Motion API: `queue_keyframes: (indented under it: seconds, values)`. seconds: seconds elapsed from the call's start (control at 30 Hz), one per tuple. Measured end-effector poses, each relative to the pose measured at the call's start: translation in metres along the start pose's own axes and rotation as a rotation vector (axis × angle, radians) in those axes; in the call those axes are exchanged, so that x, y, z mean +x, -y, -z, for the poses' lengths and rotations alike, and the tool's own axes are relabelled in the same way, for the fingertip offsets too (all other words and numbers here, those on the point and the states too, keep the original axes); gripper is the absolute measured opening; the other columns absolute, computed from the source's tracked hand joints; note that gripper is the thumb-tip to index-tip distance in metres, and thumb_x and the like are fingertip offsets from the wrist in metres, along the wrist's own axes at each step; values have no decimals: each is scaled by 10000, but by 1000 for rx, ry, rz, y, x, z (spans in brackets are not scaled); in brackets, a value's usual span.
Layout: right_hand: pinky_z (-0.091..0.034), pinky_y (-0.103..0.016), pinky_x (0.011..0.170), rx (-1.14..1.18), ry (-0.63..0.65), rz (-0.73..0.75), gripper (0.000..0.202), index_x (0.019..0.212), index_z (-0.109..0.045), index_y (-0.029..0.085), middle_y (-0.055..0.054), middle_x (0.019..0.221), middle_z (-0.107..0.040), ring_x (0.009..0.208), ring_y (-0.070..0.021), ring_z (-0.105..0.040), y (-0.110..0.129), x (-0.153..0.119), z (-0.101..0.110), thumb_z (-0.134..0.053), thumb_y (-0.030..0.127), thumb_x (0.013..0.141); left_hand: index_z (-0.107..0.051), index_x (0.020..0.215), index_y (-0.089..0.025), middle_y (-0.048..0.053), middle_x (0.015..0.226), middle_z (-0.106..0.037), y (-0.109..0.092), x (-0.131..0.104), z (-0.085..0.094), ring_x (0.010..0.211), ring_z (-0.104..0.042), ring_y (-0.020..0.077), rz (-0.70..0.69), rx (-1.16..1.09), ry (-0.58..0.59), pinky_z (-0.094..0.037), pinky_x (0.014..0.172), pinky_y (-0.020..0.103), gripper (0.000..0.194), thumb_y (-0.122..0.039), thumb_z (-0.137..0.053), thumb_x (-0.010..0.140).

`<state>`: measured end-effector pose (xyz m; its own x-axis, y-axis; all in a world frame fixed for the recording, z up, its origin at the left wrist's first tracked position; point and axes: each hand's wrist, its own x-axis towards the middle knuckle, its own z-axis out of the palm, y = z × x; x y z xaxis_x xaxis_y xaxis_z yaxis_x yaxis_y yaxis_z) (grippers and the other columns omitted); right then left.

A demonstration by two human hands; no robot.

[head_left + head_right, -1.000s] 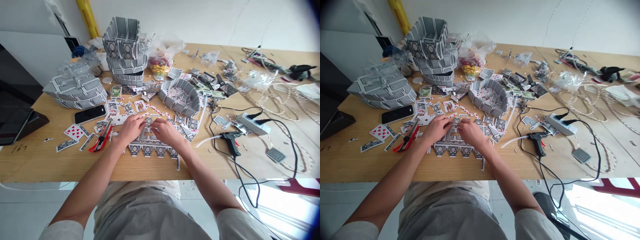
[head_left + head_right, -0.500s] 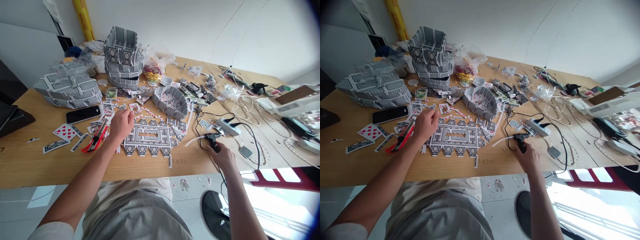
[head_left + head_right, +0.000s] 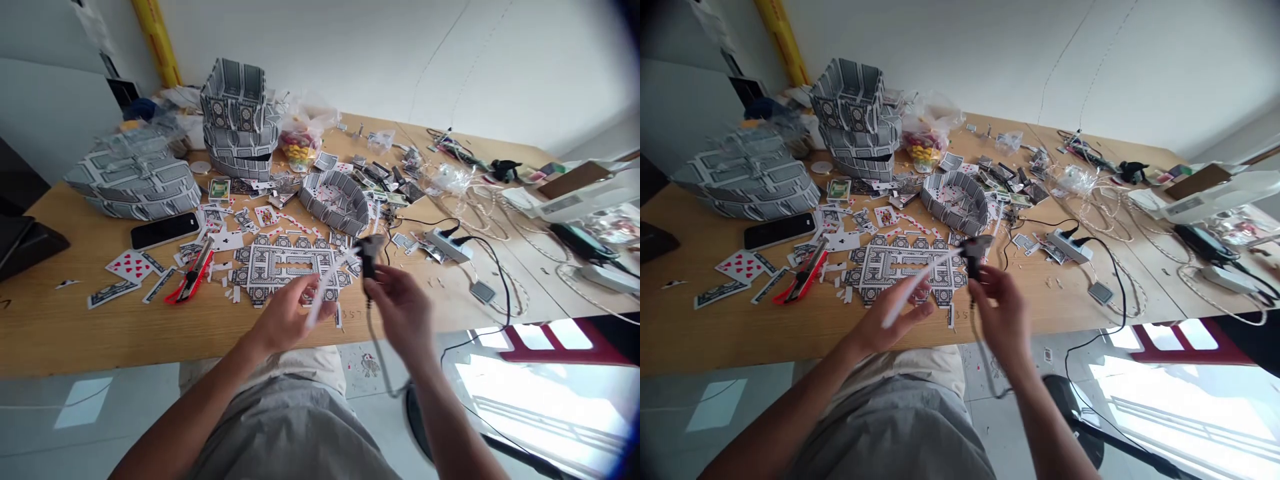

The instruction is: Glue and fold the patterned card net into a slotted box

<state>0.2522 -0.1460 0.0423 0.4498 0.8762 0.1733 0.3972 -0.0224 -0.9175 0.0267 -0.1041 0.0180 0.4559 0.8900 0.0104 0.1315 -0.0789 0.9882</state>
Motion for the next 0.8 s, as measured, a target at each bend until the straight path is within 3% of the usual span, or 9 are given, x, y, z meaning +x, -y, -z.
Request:
queue_keyframes:
  seconds: [0.07, 0.13, 0.23, 0.3, 0.37, 0.43, 0.57, 0.8]
  values:
    - [-666, -432, 786, -18, 119, 95, 310, 1182, -711, 262, -87, 1017, -816, 852, -246, -781, 17, -20, -43, -773, 397, 909, -694, 1289, -220, 142, 1248, -755, 3, 13, -13, 1064, -733, 278, 0, -243, -92, -596, 902, 397, 576, -630, -751, 888]
    - [-663, -438, 797, -32, 243, 191, 211, 1156, -703, 282, -83, 1021, -804, 865, -257, -769, 29, -34, -76, -719, 328, 950, -721, 1090, -210, 109, 1070, -775, 6, 23, -14, 936, -745, 256, 44, -428, -258, -614, 811, 371, 487, -662, -696, 910]
    - [-651, -451, 880, -80, 434, 349, 212, 1185, -717, 330, -84, 1166, -781, 984, -273, -760, 37, -36, -99, -688, 277, 982, -687, 847, -209, 53, 835, -739, 10, 22, 8, 758, -721, 205, 113, -486, -517, -603, 677, 313, 412, -610, -661, 939]
    - [-634, -412, 912, -88, 581, 407, 157, 1147, -749, 313, -68, 1143, -788, 998, -255, -763, 35, -17, -102, -700, 294, 1000, -699, 816, -197, 43, 791, -738, 14, 15, 35, 697, -712, 179, 146, -447, -585, -596, 626, 279, 360, -543, -711, 911]
    - [-609, -349, 846, -145, 629, 425, 110, 1033, -780, 253, -53, 1005, -796, 869, -209, -754, 25, 15, -103, -672, 236, 1018, -707, 816, -183, 43, 767, -740, 18, 8, 66, 546, -649, 147, 217, -406, -573, -520, 459, 251, 351, -526, -742, 880]
    - [-574, -328, 805, -277, 620, 442, 122, 1049, -793, 185, -81, 1011, -785, 772, -179, -715, 10, 54, -109, -683, 172, 999, -702, 803, -172, 42, 704, -718, 22, 6, 93, 445, -581, 133, 268, -327, -525, -459, 371, 247, 362, -526, -744, 865]
    - [-527, -347, 877, -439, 701, 480, 209, 1180, -794, 149, -119, 1040, -758, 861, -207, -690, -23, 108, -132, -710, 210, 998, -699, 770, -185, 62, 693, -726, 27, 21, 128, 400, -569, 152, 345, -156, -393, -465, 338, 276, 385, -558, -747, 847]
    - [-517, -346, 884, -437, 737, 551, 257, 1232, -802, 195, -124, 1159, -696, 965, -228, -674, -42, 107, -146, -620, 274, 1068, -698, 690, -206, 64, 579, -685, 30, 62, 140, 386, -582, 205, 431, 82, -269, -464, 357, 311, 483, -668, -746, 825]
